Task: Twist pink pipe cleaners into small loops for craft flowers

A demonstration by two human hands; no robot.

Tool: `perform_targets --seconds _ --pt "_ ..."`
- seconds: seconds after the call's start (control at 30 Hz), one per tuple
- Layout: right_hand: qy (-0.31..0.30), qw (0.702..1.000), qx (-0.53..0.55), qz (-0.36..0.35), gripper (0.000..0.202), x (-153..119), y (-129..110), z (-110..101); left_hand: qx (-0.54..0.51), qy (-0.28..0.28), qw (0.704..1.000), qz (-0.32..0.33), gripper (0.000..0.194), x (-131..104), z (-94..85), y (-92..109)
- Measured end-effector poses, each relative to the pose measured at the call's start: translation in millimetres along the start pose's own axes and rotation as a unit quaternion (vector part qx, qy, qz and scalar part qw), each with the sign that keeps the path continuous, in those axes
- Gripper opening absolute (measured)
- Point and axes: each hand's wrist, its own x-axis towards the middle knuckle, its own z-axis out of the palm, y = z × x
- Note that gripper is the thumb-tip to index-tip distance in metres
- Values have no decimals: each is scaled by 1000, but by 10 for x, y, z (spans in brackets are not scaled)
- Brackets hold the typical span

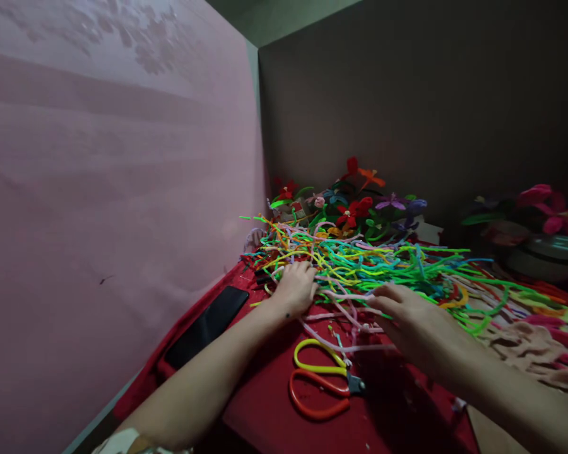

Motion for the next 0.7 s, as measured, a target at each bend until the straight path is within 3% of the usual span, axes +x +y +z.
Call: perform_targets --seconds 0.13,0.27,0.37,0.43,0.5,0.6,0.7 --pt "-22 999 -25 -35 34 416 -36 116 1 -5 999 32 31 -161 138 166" --pt "-40 997 -35 -55 53 719 -73 346 -23 13 999 46 40 -144 80 100" --pt "-88 995 -42 -27 57 797 -93 511 -90 92 992 -8 37 -71 -92 -110" --pt "-112 992 -53 -22 49 788 -95 577 -114 157 977 -91 32 -17 -209 -313" --pt "-127 990 -58 -26 40 756 -100 602 -97 187 960 -186 29 37 -276 -531" --pt "-146 987 -62 -35 35 703 -120 599 -83 168 959 -213 31 112 -252 -789" --pt "-165 983 -67 -40 36 662 -141 614 -79 101 974 -185 28 184 -125 -891"
